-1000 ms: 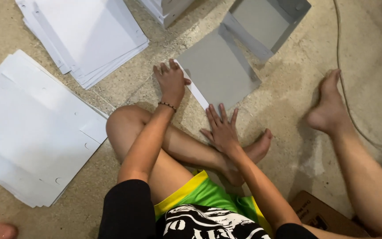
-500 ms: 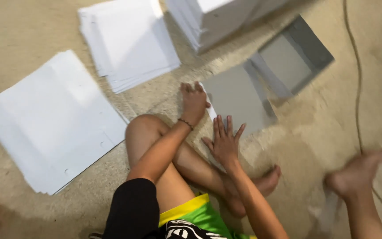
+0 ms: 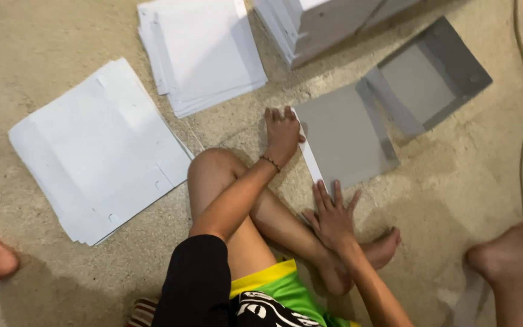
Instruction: Assembling small white cardboard boxes by folding flat pre-cut sheets.
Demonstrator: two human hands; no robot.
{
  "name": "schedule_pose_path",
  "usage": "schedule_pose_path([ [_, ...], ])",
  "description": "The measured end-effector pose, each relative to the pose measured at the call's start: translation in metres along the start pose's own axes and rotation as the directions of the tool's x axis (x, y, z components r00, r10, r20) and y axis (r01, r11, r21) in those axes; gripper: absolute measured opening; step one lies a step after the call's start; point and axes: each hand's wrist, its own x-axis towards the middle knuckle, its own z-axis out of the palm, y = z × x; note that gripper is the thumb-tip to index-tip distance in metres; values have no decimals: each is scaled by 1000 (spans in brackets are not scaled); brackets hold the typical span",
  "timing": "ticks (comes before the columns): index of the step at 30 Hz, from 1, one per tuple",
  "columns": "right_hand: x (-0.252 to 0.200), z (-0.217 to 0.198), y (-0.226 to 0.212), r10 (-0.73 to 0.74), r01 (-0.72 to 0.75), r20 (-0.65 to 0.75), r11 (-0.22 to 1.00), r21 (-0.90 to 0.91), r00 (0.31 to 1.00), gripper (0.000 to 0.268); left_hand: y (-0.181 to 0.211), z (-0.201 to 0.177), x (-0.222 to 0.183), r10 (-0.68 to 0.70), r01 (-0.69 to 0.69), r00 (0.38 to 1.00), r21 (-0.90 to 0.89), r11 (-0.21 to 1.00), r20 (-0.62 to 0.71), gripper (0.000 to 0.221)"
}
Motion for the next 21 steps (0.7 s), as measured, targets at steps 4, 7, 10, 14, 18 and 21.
schedule_pose_path([
  [4, 23, -17, -8, 17, -14, -42, 997, 82, 999, 71, 0, -4, 0, 19, -19, 1000, 21, 1000, 14, 70],
  [7, 58, -30, -14, 42, -39, -32, 996, 84, 999, 70, -1, 0, 1, 21, -21, 1000, 19, 1000, -14, 71],
  [10, 79, -39, -18, 68, -63, -42, 992, 113, 997, 70, -4, 6, 2, 31, -31, 999, -4, 1000, -24, 73],
  [14, 63, -43, -13, 48, -47, 1, 983, 179, 999, 72, -6, 16, 5, 29, -30, 999, -32, 999, -29, 76],
  [18, 18, -14, 1, 2, -5, 26, 992, 130, 1000, 72, -3, 13, 6, 4, -4, 1000, -29, 1000, 1, 76],
  [21, -4, -7, 6, -33, 40, -85, 996, 76, 996, 72, -2, 15, 5, 8, -9, 999, -19, 1000, -51, 75],
])
